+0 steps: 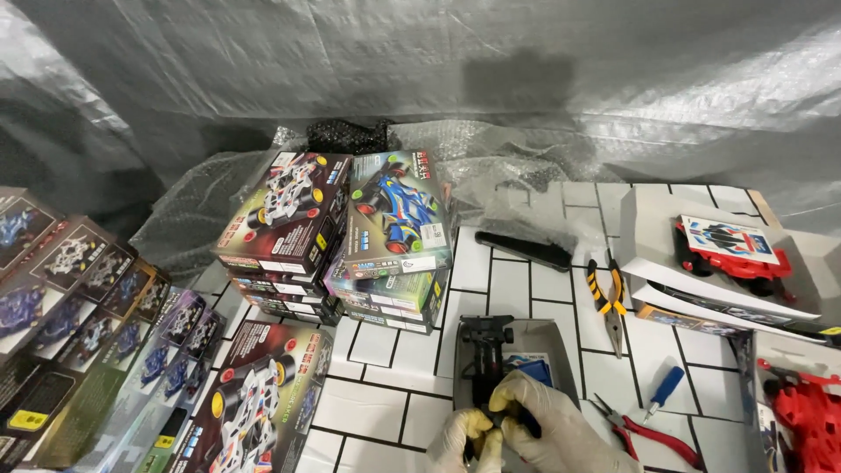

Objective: The person assembles a remote-controlled vehicle on a tiled work surface. They use a screwdriver to tighten screws on the black chassis and attach wheels to the axle. The workspace is surrounded by product boxes and tools.

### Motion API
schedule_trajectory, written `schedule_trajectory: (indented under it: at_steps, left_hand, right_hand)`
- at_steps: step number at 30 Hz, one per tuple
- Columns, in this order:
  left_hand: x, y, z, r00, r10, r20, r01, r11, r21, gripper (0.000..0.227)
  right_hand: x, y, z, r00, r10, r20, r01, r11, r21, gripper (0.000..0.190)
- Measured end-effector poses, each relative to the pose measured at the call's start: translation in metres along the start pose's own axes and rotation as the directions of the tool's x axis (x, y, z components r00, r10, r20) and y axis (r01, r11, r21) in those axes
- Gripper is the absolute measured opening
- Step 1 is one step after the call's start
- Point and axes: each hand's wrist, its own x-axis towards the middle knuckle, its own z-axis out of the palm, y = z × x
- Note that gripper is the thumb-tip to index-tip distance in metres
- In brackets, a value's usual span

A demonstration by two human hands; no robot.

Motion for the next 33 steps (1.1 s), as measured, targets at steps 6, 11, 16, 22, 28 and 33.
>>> schedule_trajectory:
  at_steps: [6,11,16,22,28,33]
  left_hand:
    - [0.001,-0.015,-0.011,0.989,0.124,0.079,-0.138,0.968,0.209,0.014]
    - [-0.002,-0.015,-0.023,0.969,0.14,0.201,-0.211,0.894,0.395,0.023]
    - [0.003,-0.03,-0.02,0.938,0.137,0.318,-0.277,0.849,0.45,0.029]
    - [0.001,-0.016,-0.027,0.922,0.135,0.362,-0.29,0.861,0.418,0.023]
    - [0.001,0.012,-0.044,0.896,-0.096,0.433,-0.155,0.847,0.509,0.014]
    - [0.009,-0.037,-0.033,0.872,0.044,0.487,-0.329,0.789,0.519,0.023]
  right_hand:
    - [0.008,-0.016,-0.014,0.935,0.254,0.248,-0.247,0.967,-0.06,0.031]
    - [0.01,-0.018,-0.01,0.899,0.279,0.339,-0.29,0.957,-0.018,0.028]
    - [0.009,-0.018,-0.002,0.711,0.649,0.272,-0.704,0.66,0.264,0.024]
    - [0.023,-0.045,-0.014,0.589,0.685,0.428,-0.802,0.562,0.203,0.006]
    - [0.012,-0.03,-0.005,0.643,0.583,0.496,-0.764,0.527,0.372,0.007]
    - [0.019,-0.041,-0.01,0.474,0.699,0.535,-0.87,0.279,0.407,0.015]
